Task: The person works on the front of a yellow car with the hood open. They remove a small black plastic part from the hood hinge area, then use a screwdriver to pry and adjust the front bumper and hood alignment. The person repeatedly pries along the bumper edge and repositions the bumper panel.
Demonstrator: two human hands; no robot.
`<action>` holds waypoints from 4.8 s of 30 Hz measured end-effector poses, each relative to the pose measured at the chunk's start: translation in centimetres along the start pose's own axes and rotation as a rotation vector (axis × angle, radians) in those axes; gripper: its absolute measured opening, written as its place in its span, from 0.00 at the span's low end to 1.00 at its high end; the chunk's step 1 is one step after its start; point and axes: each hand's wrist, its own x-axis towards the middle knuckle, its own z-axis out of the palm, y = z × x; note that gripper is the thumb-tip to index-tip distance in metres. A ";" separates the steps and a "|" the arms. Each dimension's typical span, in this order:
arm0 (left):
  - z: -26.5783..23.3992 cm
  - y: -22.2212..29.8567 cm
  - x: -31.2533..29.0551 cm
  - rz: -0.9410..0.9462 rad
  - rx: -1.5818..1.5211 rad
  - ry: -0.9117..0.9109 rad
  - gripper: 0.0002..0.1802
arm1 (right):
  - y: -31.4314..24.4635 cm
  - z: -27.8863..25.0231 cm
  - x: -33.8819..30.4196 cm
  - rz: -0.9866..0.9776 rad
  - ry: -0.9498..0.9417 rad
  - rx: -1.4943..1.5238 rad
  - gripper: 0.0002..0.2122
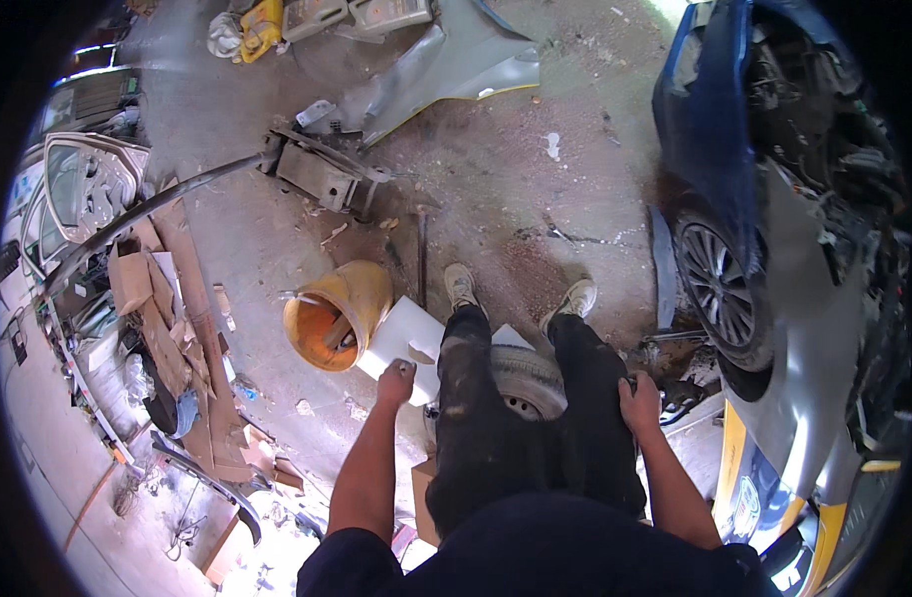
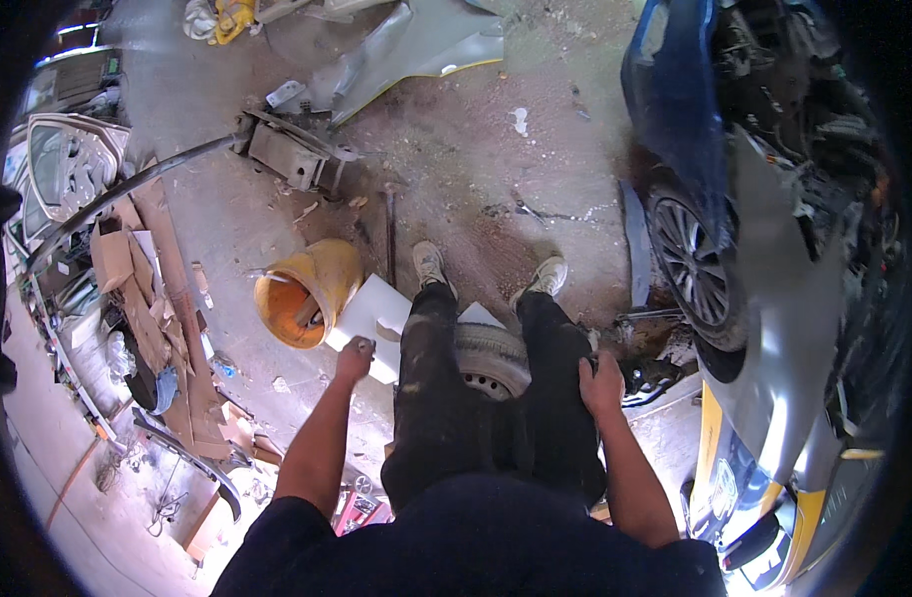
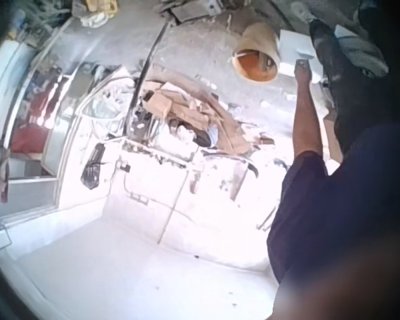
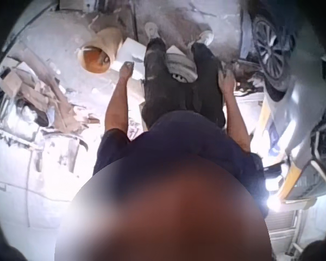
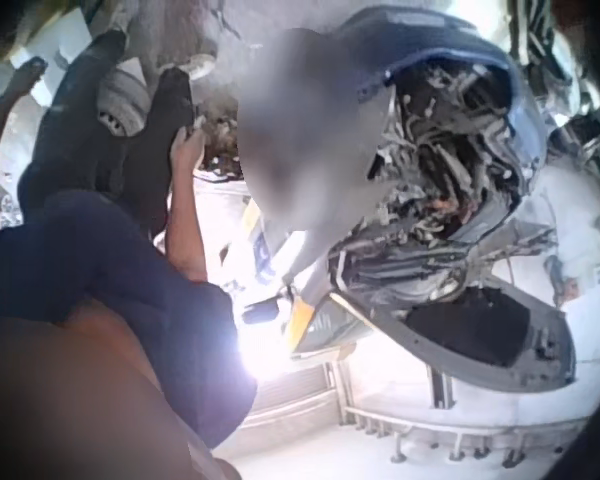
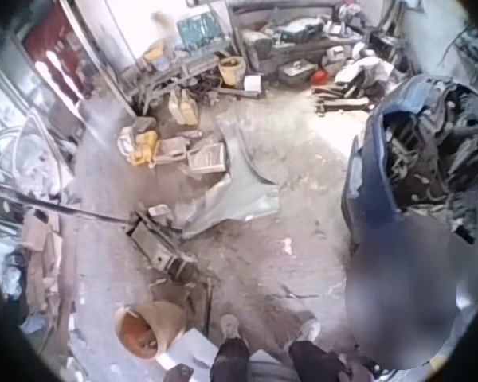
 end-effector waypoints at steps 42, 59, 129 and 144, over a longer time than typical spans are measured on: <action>-7.0 15.9 17.6 0.230 0.346 0.252 0.35 | -3.3 3.7 7.0 -0.017 -0.007 -0.014 0.19; -10.2 46.1 -29.8 1.495 0.010 -0.401 0.23 | -11.9 -16.5 -12.4 0.294 0.374 1.855 0.13; 25.3 78.4 -76.9 1.030 0.081 -0.500 0.23 | 30.4 -48.4 -16.2 -0.163 0.533 2.223 0.18; 30.5 74.0 -75.0 1.039 0.029 -0.594 0.27 | 33.7 -47.1 -14.3 -0.268 0.390 2.118 0.15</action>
